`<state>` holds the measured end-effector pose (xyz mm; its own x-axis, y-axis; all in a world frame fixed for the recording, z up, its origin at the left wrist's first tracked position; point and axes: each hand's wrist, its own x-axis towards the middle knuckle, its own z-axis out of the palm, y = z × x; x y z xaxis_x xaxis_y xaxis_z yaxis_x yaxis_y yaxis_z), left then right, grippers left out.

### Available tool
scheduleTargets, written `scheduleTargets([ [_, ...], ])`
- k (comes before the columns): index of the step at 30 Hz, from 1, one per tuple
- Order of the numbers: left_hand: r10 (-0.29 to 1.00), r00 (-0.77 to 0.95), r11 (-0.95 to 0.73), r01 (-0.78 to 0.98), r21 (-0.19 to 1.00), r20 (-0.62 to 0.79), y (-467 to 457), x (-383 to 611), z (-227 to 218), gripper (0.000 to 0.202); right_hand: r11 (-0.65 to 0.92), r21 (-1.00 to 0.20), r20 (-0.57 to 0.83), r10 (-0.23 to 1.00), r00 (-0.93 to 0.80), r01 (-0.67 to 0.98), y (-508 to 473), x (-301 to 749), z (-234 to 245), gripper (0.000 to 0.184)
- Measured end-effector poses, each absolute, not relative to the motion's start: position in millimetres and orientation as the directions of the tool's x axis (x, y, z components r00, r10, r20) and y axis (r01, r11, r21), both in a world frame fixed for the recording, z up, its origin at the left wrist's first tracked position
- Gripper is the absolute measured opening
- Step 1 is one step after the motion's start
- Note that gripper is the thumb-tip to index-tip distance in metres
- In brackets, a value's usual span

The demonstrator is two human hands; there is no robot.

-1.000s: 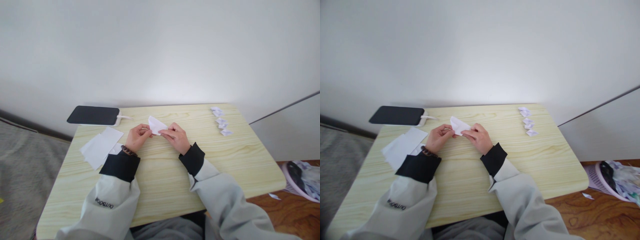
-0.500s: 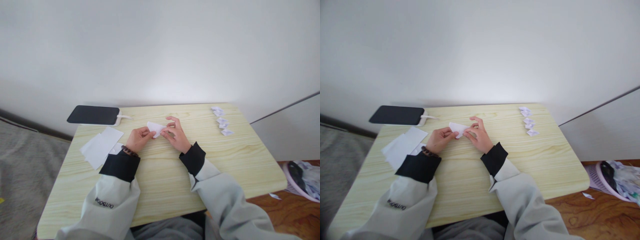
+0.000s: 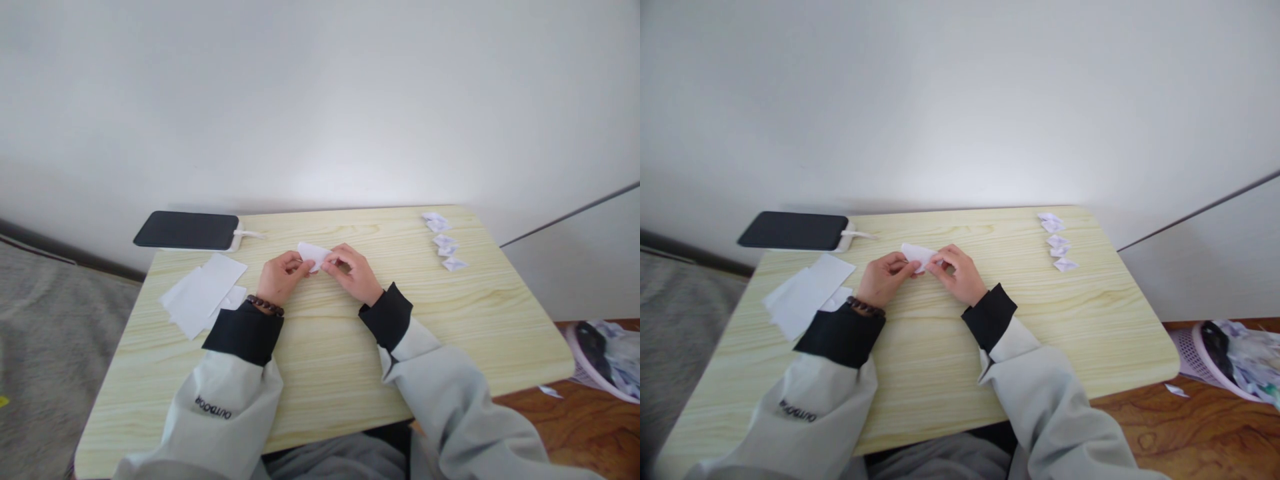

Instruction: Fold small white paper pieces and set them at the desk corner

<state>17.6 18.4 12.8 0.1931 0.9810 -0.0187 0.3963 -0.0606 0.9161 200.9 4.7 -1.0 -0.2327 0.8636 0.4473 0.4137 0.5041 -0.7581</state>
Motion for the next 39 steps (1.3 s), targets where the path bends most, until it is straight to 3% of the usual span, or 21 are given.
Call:
scheduleTargets([
  [5, 0.990, 0.141, -0.026, 0.367, 0.930, -0.028, 20.5, 15.6, 11.4, 0.034, 0.507, -0.776, 0.421, 0.859, -0.291, 0.375, 5.0, 203.1, -3.4, 0.011],
  [11, 0.941, 0.331, -0.058, 0.350, 0.935, -0.066, 19.6, 12.9, 14.6, 0.038, 0.495, -0.774, 0.439, 0.869, -0.230, 0.395, 5.0, 204.1, -4.9, 0.016],
  [32, 0.945, 0.310, -0.005, 0.343, 0.939, -0.108, 17.5, 17.8, 18.5, 0.030, 0.392, -0.856, 0.365, 0.920, -0.143, 0.337, 8.0, 197.6, -5.1, 0.013],
  [39, 0.965, 0.257, -0.037, 0.323, 0.946, -0.050, 19.2, 17.6, 17.9, 0.029, 0.469, -0.808, 0.397, 0.881, -0.259, 0.357, 7.3, 206.0, -1.9, 0.014],
])
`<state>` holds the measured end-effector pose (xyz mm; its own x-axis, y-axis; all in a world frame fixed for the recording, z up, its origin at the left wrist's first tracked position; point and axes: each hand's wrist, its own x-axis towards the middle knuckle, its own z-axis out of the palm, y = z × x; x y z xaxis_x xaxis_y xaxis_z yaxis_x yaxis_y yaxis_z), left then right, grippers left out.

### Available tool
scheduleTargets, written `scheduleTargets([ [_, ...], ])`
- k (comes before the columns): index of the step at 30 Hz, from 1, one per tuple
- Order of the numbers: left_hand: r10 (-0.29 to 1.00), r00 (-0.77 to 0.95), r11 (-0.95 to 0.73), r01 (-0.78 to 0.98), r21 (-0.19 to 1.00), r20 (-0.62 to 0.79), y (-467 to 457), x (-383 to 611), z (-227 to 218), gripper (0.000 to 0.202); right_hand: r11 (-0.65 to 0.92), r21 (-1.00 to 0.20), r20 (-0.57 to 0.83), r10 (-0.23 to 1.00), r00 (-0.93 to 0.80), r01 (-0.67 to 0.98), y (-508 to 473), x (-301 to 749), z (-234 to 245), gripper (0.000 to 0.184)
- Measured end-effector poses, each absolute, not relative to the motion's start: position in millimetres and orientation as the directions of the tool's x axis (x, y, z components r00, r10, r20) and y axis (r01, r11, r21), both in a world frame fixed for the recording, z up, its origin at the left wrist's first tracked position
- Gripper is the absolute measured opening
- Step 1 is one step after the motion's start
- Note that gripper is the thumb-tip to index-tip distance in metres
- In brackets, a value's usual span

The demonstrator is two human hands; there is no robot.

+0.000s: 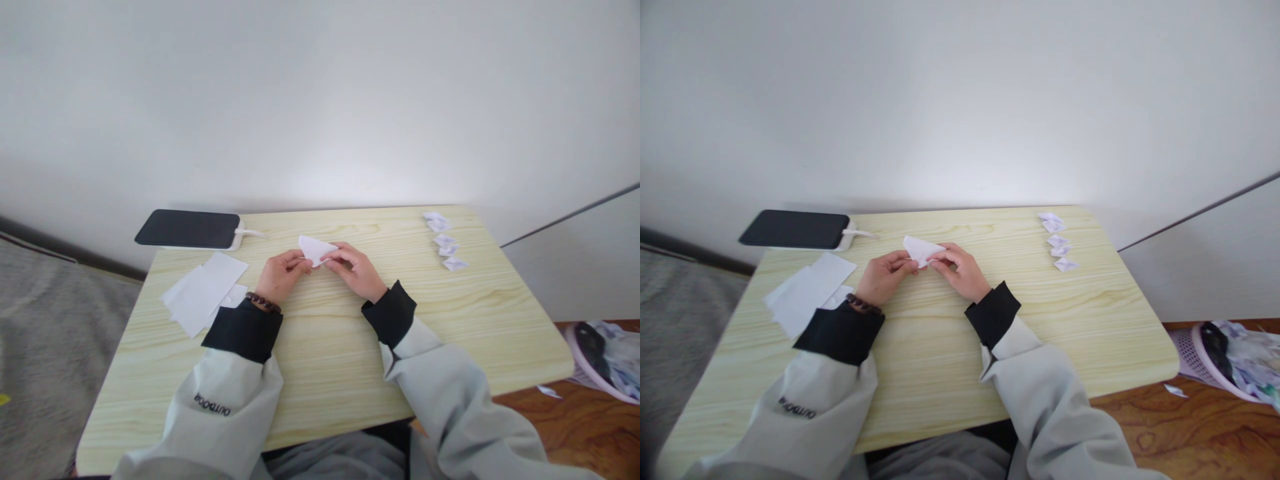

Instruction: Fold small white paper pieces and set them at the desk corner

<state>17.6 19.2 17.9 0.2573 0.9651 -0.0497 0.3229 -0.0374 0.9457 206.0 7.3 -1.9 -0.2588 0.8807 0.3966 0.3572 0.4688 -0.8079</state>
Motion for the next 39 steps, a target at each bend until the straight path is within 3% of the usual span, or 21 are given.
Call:
scheduleTargets([
  [4, 0.980, 0.201, -0.059, 0.301, 0.952, -0.002, 20.6, 17.3, 8.0, 0.047, 0.508, -0.756, 0.436, 0.861, -0.260, 0.414, 8.1, 205.6, -4.8, 0.011],
  [6, 0.984, 0.156, -0.139, 0.391, 0.910, 0.083, 20.8, 17.7, 3.4, 0.039, 0.508, -0.731, 0.459, 0.860, -0.222, 0.456, 8.1, 203.7, -7.1, 0.011],
  [9, 0.945, 0.219, -0.324, 0.567, 0.757, 0.241, 20.9, 18.4, -0.9, 0.017, 0.507, -0.687, 0.482, 0.854, -0.197, 0.521, 7.5, 200.9, -10.4, 0.013],
  [13, 0.829, 0.374, -0.558, 0.619, 0.553, 0.417, 22.2, 18.1, -5.2, 0.013, 0.471, -0.659, 0.465, 0.868, -0.175, 0.587, 6.4, 199.2, -12.7, 0.016],
  [16, 0.807, 0.384, -0.585, 0.630, 0.512, 0.449, 23.2, 17.4, -7.7, 0.011, 0.446, -0.648, 0.451, 0.878, -0.161, 0.618, 6.1, 199.4, -12.3, 0.017],
  [23, 0.806, 0.355, -0.582, 0.620, 0.525, 0.474, 18.0, 20.4, -3.3, 0.010, 0.446, -0.743, 0.450, 0.885, -0.121, 0.499, 6.0, 199.9, -7.4, 0.017],
  [28, 0.842, 0.212, -0.512, 0.605, 0.609, 0.497, 16.6, 23.0, 0.5, 0.009, 0.379, -0.835, 0.401, 0.916, -0.031, 0.399, 5.0, 198.9, -5.1, 0.019],
  [36, 0.941, 0.070, -0.320, 0.492, 0.810, 0.330, 15.8, 22.4, 4.9, 0.017, 0.230, -0.939, 0.218, 0.973, -0.076, 0.254, -0.3, 192.8, -4.0, 0.024],
  [39, 0.962, 0.070, -0.268, 0.406, 0.874, 0.263, 15.2, 24.1, 5.3, 0.019, 0.222, -0.949, 0.217, 0.975, -0.046, 0.224, -3.1, 190.0, -2.3, 0.021],
])
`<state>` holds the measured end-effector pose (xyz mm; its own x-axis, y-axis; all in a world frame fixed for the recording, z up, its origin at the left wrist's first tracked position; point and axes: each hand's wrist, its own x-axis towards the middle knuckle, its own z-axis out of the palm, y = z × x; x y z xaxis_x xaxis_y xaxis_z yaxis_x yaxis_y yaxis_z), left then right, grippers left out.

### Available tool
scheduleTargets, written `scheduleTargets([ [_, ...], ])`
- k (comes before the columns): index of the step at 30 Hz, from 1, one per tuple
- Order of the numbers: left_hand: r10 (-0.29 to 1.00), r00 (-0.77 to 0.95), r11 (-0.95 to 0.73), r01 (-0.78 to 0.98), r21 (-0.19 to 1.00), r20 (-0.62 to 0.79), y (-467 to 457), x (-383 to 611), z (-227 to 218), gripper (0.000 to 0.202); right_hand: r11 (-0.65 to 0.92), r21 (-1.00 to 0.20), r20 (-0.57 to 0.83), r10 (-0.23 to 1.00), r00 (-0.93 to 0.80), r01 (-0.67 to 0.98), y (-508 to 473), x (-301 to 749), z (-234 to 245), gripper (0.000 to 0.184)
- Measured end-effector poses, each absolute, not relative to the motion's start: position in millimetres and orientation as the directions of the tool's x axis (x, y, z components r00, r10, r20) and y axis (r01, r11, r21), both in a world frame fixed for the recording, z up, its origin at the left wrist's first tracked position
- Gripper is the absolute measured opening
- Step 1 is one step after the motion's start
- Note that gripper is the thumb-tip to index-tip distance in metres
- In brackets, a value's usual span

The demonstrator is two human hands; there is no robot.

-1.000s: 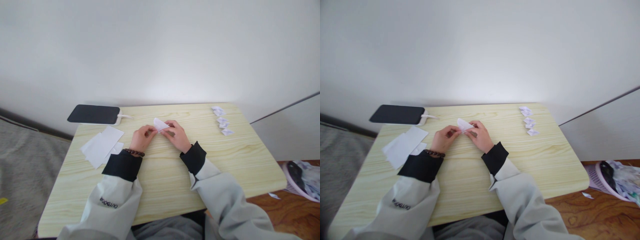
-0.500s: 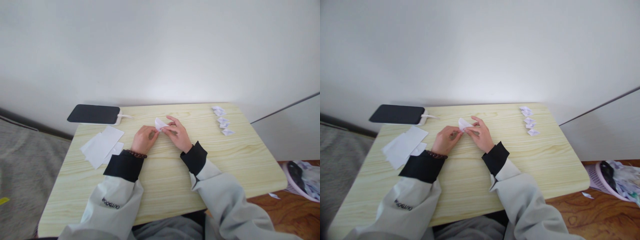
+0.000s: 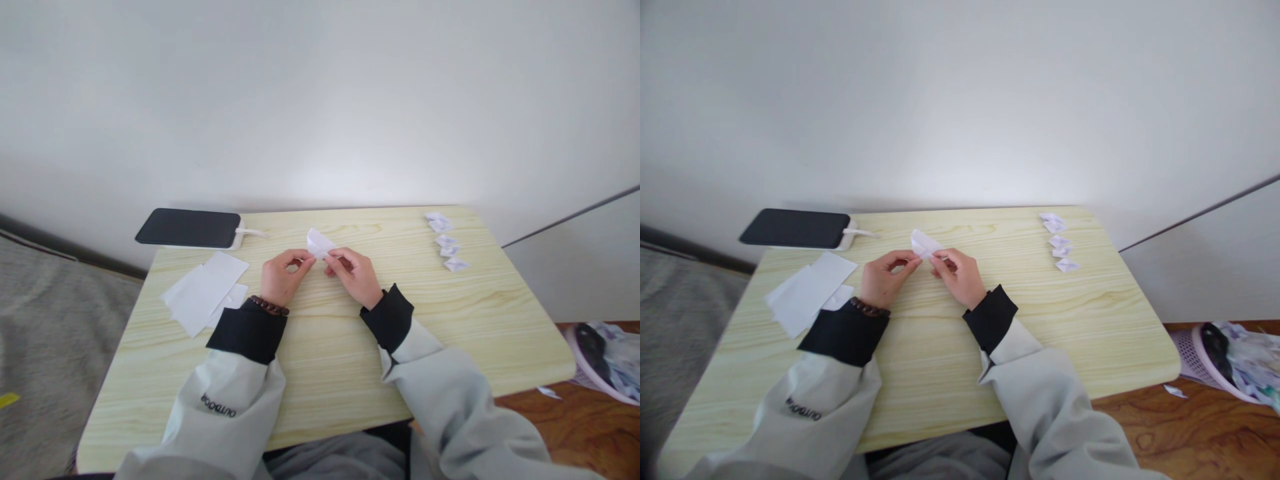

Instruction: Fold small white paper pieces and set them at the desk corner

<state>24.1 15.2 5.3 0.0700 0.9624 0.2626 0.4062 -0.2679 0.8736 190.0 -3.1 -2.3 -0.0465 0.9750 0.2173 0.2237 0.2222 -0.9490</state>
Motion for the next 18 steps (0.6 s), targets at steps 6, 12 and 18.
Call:
scheduleTargets([
  [6, 0.988, 0.098, -0.140, 0.247, 0.959, 0.119, 16.0, 26.2, 1.9, 0.023, 0.331, -0.909, 0.342, 0.940, 0.000, 0.251, -1.8, 190.1, 0.0, 0.018],
  [12, 0.991, 0.115, -0.093, 0.231, 0.968, 0.068, 16.0, 26.4, 0.9, 0.022, 0.353, -0.886, 0.375, 0.927, 0.019, 0.300, 1.0, 191.7, -3.7, 0.017],
  [18, 0.992, 0.098, -0.107, 0.311, 0.944, 0.080, 16.9, 26.1, -1.2, 0.021, 0.350, -0.875, 0.366, 0.931, -0.018, 0.335, 0.8, 193.6, -2.4, 0.018],
])
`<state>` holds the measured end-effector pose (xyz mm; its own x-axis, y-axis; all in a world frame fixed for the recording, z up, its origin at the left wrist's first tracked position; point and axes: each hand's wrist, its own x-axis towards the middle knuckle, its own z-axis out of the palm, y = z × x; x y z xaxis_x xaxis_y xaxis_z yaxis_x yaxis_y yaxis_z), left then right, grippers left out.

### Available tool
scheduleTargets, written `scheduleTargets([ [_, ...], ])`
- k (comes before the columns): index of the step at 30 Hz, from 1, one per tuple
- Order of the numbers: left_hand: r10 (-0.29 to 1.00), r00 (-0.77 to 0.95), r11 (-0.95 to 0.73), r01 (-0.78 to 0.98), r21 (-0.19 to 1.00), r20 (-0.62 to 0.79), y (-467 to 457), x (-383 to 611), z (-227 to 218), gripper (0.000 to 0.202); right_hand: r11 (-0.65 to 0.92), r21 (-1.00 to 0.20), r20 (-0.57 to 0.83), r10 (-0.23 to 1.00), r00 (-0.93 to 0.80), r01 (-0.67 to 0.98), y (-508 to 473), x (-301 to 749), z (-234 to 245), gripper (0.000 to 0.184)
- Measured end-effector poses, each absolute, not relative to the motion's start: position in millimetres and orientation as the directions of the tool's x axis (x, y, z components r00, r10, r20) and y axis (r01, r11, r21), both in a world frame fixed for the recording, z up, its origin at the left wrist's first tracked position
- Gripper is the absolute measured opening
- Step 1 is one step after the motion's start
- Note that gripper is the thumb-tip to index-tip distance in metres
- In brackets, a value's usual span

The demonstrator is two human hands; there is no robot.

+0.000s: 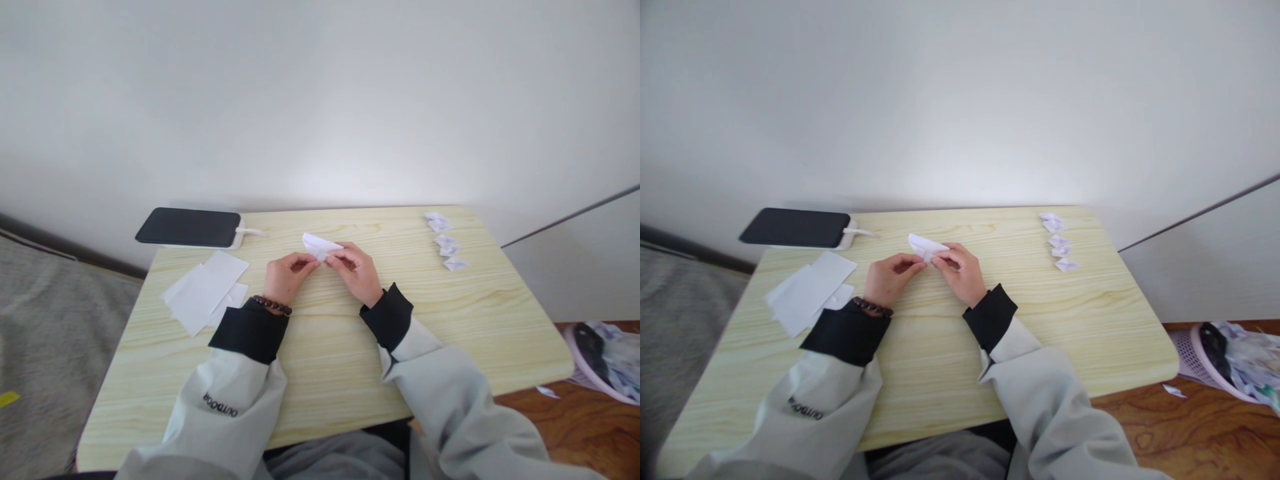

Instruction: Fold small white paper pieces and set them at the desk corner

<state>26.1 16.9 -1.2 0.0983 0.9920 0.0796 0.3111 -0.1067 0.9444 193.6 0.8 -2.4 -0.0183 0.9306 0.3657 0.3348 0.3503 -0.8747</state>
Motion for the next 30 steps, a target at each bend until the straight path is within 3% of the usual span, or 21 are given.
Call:
scheduleTargets([
  [6, 0.996, 0.036, -0.091, 0.301, 0.949, 0.083, 17.8, 23.9, 1.7, 0.018, 0.289, -0.932, 0.252, 0.950, -0.184, 0.218, -0.6, 194.0, -2.0, 0.025],
  [11, 0.993, 0.099, -0.089, 0.244, 0.966, 0.067, 17.8, 24.3, 2.8, 0.022, 0.210, -0.969, 0.179, 0.959, -0.219, 0.127, -2.4, 193.6, -4.0, 0.031],
  [19, 0.983, 0.172, -0.101, 0.198, 0.975, 0.067, 17.9, 25.1, -0.6, 0.029, 0.255, -0.948, 0.220, 0.957, -0.188, 0.191, -2.3, 193.4, -1.7, 0.027],
  [30, 0.965, 0.202, -0.222, 0.304, 0.927, 0.165, 15.8, 27.4, 2.2, 0.023, 0.312, -0.896, 0.297, 0.950, -0.096, 0.315, 0.0, 191.7, -0.3, 0.027],
])
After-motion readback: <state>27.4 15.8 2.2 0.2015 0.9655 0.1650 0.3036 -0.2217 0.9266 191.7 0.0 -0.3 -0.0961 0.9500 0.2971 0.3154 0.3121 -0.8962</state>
